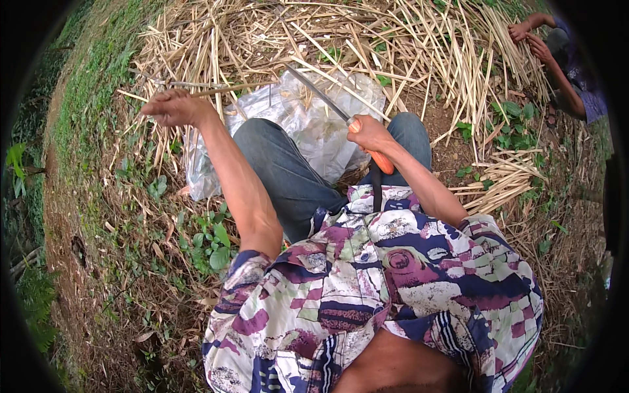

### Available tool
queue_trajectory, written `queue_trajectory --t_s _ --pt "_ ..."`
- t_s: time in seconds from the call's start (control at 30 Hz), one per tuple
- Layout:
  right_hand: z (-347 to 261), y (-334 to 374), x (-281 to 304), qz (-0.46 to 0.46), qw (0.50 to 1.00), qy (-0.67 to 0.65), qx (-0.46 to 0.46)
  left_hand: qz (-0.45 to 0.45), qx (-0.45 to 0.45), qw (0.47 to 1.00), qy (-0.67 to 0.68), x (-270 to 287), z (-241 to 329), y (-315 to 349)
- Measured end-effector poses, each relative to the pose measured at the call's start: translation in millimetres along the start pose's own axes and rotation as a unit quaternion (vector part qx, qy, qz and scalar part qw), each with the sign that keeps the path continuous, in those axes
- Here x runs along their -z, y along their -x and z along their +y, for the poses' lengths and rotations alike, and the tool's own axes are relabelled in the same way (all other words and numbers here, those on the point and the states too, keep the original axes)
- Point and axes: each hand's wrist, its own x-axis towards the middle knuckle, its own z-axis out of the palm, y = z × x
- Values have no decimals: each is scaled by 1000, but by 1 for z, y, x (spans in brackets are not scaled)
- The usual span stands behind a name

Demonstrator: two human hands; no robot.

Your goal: The person sits on the ground in a wooded area and uses a machete to split long, thin sticks into smaller pieces. They gather the split pieces and place them into a white sack.

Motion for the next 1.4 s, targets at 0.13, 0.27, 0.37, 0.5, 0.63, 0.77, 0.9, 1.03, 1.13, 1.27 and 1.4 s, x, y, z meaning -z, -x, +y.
queue_trajectory --t_s 0.13,0.27,0.37,0.5,0.63,0.77,0.9,1.03,1.13,1.27,1.4 --pt "0 -6 -1 56 994 86 48 7 -15 1000 -16 -13 18 -8" --pt "-6 -5 -12 80 991 91 65 19 -7 1000 10 2 -1 2" --pt "-17 -11 -9 73 987 117 79 -6 4 1000 29 5 -4 4" --pt "-37 -3 -20 115 969 113 188 -21 34 999 31 -5 1 8" --pt "-60 -8 -41 52 975 131 172 -1 43 998 37 -4 1 11" --pt "-30 -40 -65 66 969 147 185 24 25 999 17 10 -10 8" --pt "-60 -16 -72 61 967 129 213 84 59 995 -8 23 -5 6" --pt "-45 -37 -83 82 972 131 179 76 -7 997 -9 22 -5 17" --pt "-8 -67 -52 -4 987 151 47 57 16 998 -34 20 1 20" --pt "-6 -43 -47 89 975 158 126 47 25 999 -4 20 3 17" --pt "-18 -61 -56 43 978 183 96 40 10 999 -28 3 1 25"
